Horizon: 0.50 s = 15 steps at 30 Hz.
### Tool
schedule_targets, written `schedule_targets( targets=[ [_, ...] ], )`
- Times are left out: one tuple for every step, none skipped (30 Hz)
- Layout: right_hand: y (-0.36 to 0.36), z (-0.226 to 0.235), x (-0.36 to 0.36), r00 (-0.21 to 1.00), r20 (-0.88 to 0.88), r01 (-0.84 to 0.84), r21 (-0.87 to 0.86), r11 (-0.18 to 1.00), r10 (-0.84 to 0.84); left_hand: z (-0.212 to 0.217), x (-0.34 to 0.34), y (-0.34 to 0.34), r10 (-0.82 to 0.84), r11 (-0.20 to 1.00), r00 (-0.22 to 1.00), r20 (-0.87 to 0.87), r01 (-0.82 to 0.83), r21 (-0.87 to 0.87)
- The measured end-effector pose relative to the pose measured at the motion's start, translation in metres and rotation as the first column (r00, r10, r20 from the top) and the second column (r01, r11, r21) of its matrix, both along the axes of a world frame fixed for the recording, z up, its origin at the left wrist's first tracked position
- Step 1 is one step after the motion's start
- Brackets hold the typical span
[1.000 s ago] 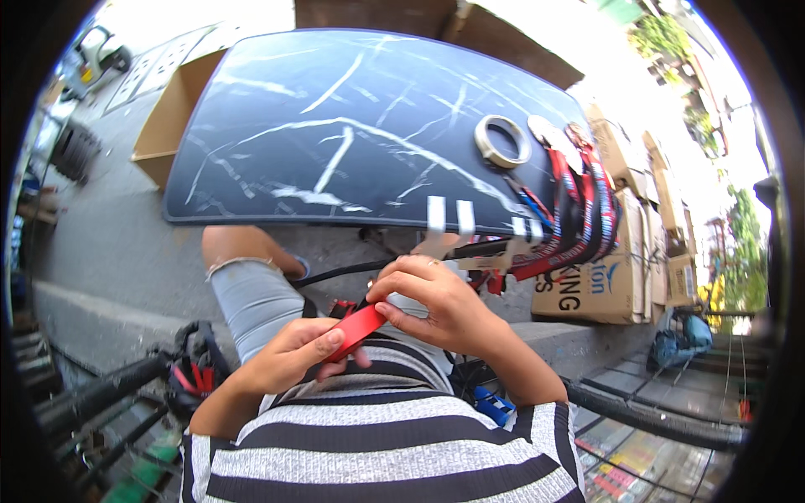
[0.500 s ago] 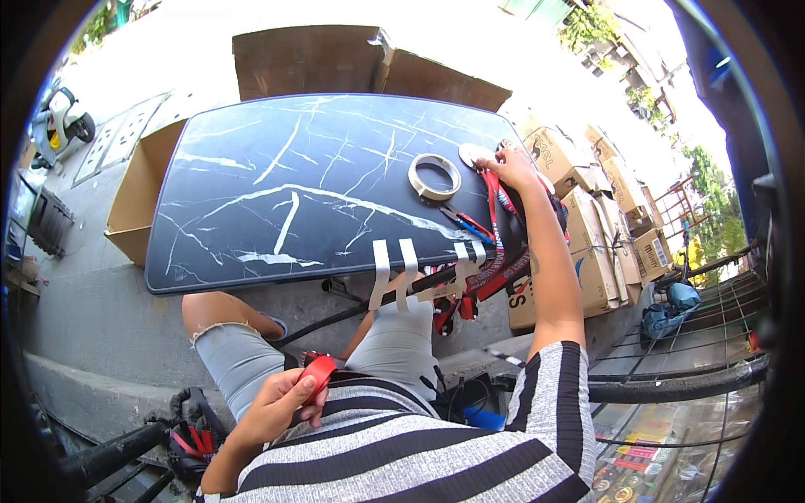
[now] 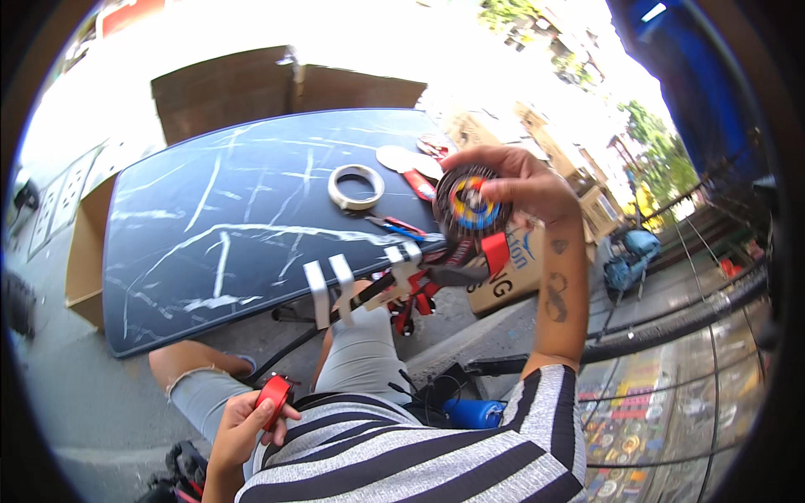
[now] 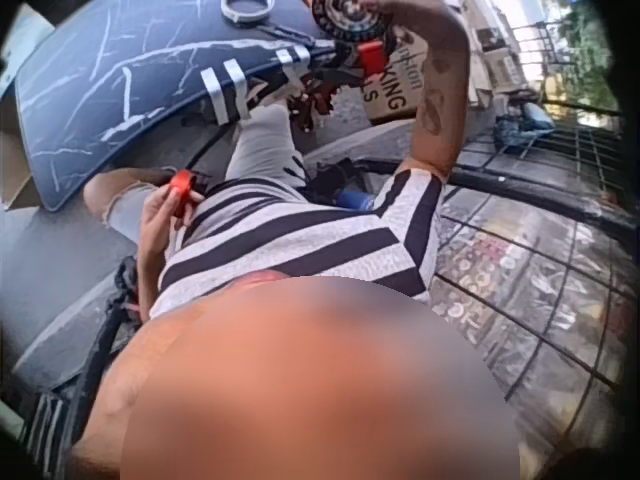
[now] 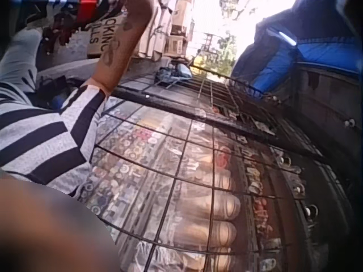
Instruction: The person sits on the ground and assembles medals by attaching red ribbons to metal medallions. They use clear tape to secure the ribbon ends and repeatedly adjust the ribbon loops and medallion position. The person handles multiple medals and ribbons, stacking them on a nearby surface as they work.
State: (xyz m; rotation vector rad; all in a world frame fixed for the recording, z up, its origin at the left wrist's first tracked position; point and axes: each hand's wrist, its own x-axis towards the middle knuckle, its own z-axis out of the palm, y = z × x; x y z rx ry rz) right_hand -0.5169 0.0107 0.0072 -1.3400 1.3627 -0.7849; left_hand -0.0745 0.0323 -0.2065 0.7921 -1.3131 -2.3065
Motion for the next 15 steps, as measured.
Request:
schedule_targets(
  targets=[
    [0.007, 0.003, 0.018, 0.989, 0.087, -0.119, -0.019, 0.993, 0.121, -0.001, -0.002, -0.001, -0.011, 1.000, 1.000, -0.014, 0.011, 0.010],
    [0.011, 0.000, 0.037, 0.948, 0.194, -0.235, -0.105, 0.966, 0.252, -0.003, -0.004, -0.002, -0.036, 0.999, 0.999, -0.037, 0.035, -0.009],
    [0.015, -0.004, 0.055, 0.946, 0.209, -0.226, -0.134, 0.965, 0.250, -0.003, -0.005, -0.002, -0.050, 0.998, 0.997, -0.057, 0.048, -0.035],
    [0.017, -0.013, 0.075, 0.927, 0.257, -0.222, -0.213, 0.951, 0.274, -0.003, -0.005, 0.000, -0.058, 0.997, 0.995, -0.076, 0.054, -0.062],
    [0.018, -0.022, 0.094, 0.912, 0.347, -0.171, -0.166, 0.971, 0.220, -0.003, -0.003, -0.002, -0.149, 0.984, 0.983, -0.103, 0.138, -0.110],
    [0.017, -0.032, 0.111, 0.890, 0.423, -0.130, -0.119, 0.984, 0.169, -0.001, -0.001, 0.005, -0.086, 0.992, 0.996, -0.016, 0.084, -0.095],
    [0.017, -0.043, 0.129, 0.802, 0.575, -0.141, -0.078, 0.987, 0.160, 0.000, 0.000, 0.009, -0.045, 0.993, 0.998, -0.047, 0.040, -0.108],
    [0.014, -0.055, 0.147, 0.640, 0.745, -0.183, -0.091, 0.979, 0.189, 0.002, 0.003, 0.013, -0.004, 0.993, 0.997, -0.074, -0.005, -0.118],
    [0.003, -0.069, 0.167, 0.637, 0.747, -0.205, -0.075, 0.976, 0.191, 0.004, 0.006, 0.018, 0.008, 0.998, 0.993, -0.116, -0.016, -0.069],
    [-0.007, -0.080, 0.184, 0.559, 0.792, -0.254, -0.116, 0.960, 0.243, 0.006, 0.009, 0.015, -0.070, 0.995, 0.997, -0.034, 0.068, -0.069],
    [-0.010, -0.091, 0.198, 0.516, 0.822, -0.293, -0.096, 0.951, 0.241, 0.008, 0.010, 0.016, -0.100, 0.992, 0.994, -0.052, 0.096, -0.077],
    [-0.011, -0.101, 0.213, 0.440, 0.863, -0.336, -0.096, 0.937, 0.247, 0.009, 0.011, 0.016, -0.128, 0.989, 0.989, -0.071, 0.122, -0.085],
    [-0.016, -0.112, 0.231, 0.403, 0.882, -0.381, -0.081, 0.921, 0.245, 0.011, 0.011, 0.019, -0.093, 0.990, 0.993, -0.079, 0.083, -0.118],
    [-0.019, -0.122, 0.248, 0.387, 0.896, -0.421, -0.037, 0.906, 0.217, 0.012, 0.011, 0.022, -0.008, 0.995, 0.996, -0.091, -0.001, -0.099],
    [-0.017, -0.132, 0.259, 0.309, 0.927, -0.477, -0.041, 0.878, 0.211, 0.013, 0.010, 0.026, 0.076, 0.993, 0.992, -0.104, -0.084, -0.077]
  ],
)
